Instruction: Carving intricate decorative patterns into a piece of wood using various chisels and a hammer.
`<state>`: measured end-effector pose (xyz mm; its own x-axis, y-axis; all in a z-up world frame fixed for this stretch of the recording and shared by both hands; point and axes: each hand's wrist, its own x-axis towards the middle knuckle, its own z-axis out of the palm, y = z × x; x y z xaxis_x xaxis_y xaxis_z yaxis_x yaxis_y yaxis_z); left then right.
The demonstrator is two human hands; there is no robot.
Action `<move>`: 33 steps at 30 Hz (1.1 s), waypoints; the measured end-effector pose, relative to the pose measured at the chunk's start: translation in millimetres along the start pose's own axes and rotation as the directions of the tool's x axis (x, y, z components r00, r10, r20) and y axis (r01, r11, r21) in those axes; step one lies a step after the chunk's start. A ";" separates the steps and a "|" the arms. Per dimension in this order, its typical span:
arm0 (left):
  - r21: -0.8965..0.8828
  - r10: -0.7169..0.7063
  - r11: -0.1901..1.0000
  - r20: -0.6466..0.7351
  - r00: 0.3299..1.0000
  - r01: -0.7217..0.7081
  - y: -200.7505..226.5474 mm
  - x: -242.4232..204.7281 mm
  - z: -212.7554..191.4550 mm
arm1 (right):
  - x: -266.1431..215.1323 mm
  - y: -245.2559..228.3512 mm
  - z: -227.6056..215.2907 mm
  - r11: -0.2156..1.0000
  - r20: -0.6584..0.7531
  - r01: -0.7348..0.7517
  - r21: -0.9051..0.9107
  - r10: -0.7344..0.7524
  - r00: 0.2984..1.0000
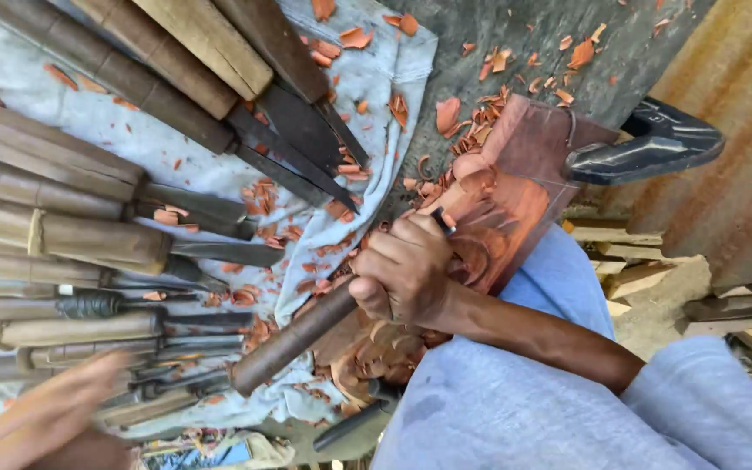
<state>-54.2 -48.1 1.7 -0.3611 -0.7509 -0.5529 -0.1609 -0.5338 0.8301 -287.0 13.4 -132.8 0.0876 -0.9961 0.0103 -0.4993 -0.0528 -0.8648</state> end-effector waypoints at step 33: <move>0.693 -0.441 0.707 0.278 0.854 0.139 12.5 23.0 1.9 | 4.4 9.9 -10.6 0.954 0.277 0.278 0.115 -0.300 0.913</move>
<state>-66.2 -71.3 -0.5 -0.4927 -0.2978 -0.8177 -0.8009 -0.2124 0.5599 -300.7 7.7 -136.0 0.4684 -0.8740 0.1296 -0.3530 -0.3195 -0.8794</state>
